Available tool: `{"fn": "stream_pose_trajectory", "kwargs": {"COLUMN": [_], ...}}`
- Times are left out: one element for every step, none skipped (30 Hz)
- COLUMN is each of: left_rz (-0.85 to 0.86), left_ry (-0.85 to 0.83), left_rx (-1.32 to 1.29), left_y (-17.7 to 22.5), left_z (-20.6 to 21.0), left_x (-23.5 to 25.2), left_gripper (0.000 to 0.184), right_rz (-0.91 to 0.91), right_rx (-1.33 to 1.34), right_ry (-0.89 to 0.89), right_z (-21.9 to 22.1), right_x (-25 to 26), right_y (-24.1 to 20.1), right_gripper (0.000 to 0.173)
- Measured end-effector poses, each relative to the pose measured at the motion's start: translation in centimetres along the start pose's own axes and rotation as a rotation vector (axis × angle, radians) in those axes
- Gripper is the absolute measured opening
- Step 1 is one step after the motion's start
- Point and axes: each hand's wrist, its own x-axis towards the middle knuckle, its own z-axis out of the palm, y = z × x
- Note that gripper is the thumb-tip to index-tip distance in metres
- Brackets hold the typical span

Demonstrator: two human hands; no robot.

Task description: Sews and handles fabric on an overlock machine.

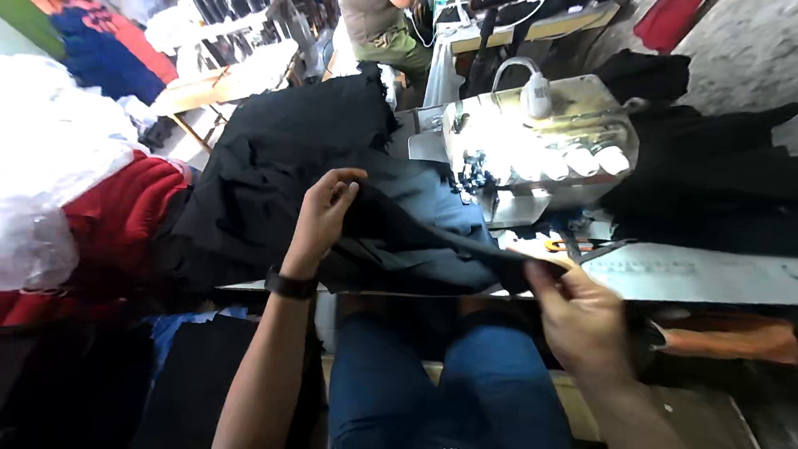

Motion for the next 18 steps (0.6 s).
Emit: {"fn": "stream_pose_trajectory", "kwargs": {"left_rz": [-0.082, -0.125, -0.120, -0.084, -0.031, 0.028, 0.097, 0.163, 0.224, 0.277, 0.332, 0.386, 0.434, 0.466, 0.471, 0.449, 0.385, 0.293], "left_ry": [-0.027, -0.050, -0.053, -0.055, -0.063, -0.077, -0.083, -0.064, -0.030, 0.029, 0.096, 0.159, 0.209, 0.249, 0.278, 0.294, 0.284, 0.248], "left_rx": [-0.183, -0.361, -0.514, -0.642, -0.727, -0.763, -0.719, -0.616, -0.477, -0.346, -0.236, -0.149, -0.065, 0.046, 0.183, 0.334, 0.463, 0.547], "left_y": [1.1, 1.9, 2.3, 2.4, 2.4, 2.6, 2.9, 3.3, 3.6, 3.6, 3.5, 3.5, 3.5, 3.6, 3.7, 3.8, 4.0, 3.7], "left_z": [-0.2, -0.4, -0.6, -0.7, -0.8, -0.9, -1.0, -1.0, -0.9, -0.5, -0.2, -0.3, -0.9, -1.9, -3.1, -4.2, -5.1, -5.7], "left_x": [-1.8, -2.8, -3.2, -3.4, -3.7, -4.2, -4.7, -5.3, -5.8, -6.5, -7.1, -7.5, -7.3, -6.6, -5.6, -4.1, -2.3, -0.1], "left_gripper": [0.034, 0.038, 0.032, 0.021, 0.018, 0.021, 0.023, 0.022, 0.025, 0.026, 0.025, 0.020, 0.012, 0.007, 0.009, 0.016, 0.023, 0.027], "right_rz": [0.096, 0.190, 0.251, 0.268, 0.246, 0.210, 0.167, 0.122, 0.062, -0.002, -0.070, -0.139, -0.190, -0.210, -0.200, -0.164, -0.116, -0.068], "right_rx": [0.200, 0.374, 0.505, 0.595, 0.655, 0.702, 0.729, 0.725, 0.688, 0.600, 0.443, 0.244, 0.069, -0.063, -0.166, -0.226, -0.240, -0.222], "right_ry": [0.058, 0.080, 0.081, 0.073, 0.038, -0.022, -0.101, -0.183, -0.250, -0.274, -0.252, -0.202, -0.123, -0.056, -0.038, -0.074, -0.141, -0.225], "right_z": [-0.5, -1.0, -1.3, -1.6, -1.9, -2.2, -2.4, -2.6, -2.8, -2.8, -2.5, -2.1, -1.2, -0.3, 0.5, 1.5, 2.6, 3.9], "right_x": [0.1, 0.3, 0.5, 0.5, 0.4, 0.2, 0.3, 0.4, 0.7, 1.0, 1.2, 1.3, 1.4, 1.4, 1.3, 1.4, 1.5, 1.7], "right_y": [-0.3, -0.6, -0.8, -1.0, -1.1, -1.4, -1.5, -1.7, -1.6, -1.5, -1.2, -1.0, -0.6, -0.4, -0.3, -0.5, -0.7, -0.7], "right_gripper": [0.025, 0.036, 0.047, 0.051, 0.045, 0.031, 0.020, 0.020, 0.025, 0.030, 0.034, 0.036, 0.032, 0.024, 0.018, 0.018, 0.020, 0.022]}}
